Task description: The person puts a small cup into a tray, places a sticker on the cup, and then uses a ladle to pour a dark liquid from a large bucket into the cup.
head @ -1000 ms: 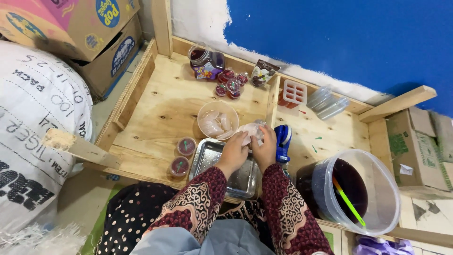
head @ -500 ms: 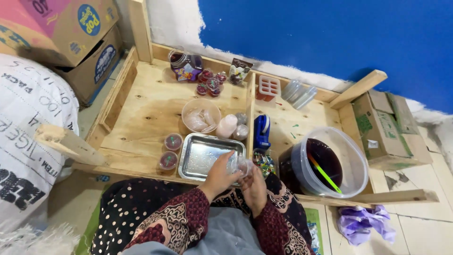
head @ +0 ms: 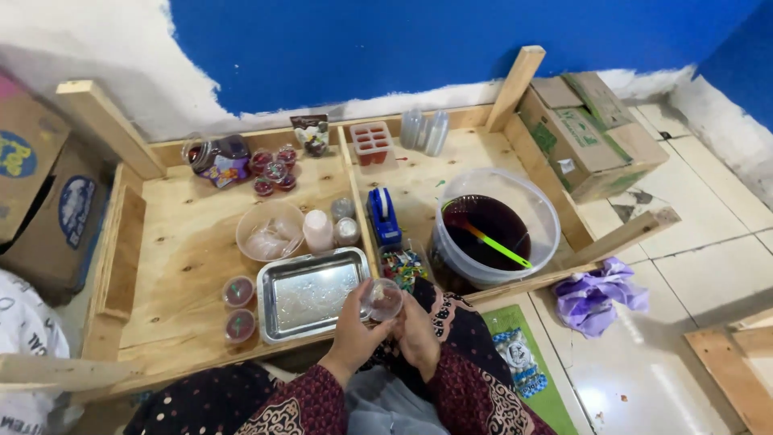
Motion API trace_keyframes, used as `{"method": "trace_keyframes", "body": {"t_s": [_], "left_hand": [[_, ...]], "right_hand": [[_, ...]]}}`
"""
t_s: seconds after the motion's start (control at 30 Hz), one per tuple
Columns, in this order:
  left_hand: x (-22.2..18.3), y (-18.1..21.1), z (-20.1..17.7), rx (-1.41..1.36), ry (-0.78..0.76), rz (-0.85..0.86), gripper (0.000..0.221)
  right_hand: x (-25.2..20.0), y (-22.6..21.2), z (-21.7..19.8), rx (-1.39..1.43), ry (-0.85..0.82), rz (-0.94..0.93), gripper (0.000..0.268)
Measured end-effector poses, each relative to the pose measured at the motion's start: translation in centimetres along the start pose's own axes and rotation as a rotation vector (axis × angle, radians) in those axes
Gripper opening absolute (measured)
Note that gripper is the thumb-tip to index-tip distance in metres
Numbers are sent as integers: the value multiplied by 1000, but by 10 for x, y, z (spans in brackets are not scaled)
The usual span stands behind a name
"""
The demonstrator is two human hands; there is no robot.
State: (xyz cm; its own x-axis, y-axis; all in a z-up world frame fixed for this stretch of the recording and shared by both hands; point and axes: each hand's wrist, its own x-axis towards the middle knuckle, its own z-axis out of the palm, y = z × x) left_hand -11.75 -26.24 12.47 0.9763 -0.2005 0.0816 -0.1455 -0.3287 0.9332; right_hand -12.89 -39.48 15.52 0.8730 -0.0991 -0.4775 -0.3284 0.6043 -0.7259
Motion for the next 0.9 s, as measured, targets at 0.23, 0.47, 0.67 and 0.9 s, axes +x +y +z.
{"method": "trace_keyframes", "body": {"t_s": [0.23, 0.47, 0.67, 0.9], "left_hand": [[26, 38, 34, -105, -29, 6, 90], [83, 78, 83, -207, -43, 225, 100], [155, 86, 136, -52, -47, 427, 94], [181, 114, 152, 360, -344, 301, 84]], "right_hand": [[11, -39, -54, -79, 69, -82, 38], [32, -117, -124, -441, 116, -528, 25], [92, -193, -176, -1375, 280, -635, 23], [135, -203, -192, -2191, 179, -91, 21]]}}
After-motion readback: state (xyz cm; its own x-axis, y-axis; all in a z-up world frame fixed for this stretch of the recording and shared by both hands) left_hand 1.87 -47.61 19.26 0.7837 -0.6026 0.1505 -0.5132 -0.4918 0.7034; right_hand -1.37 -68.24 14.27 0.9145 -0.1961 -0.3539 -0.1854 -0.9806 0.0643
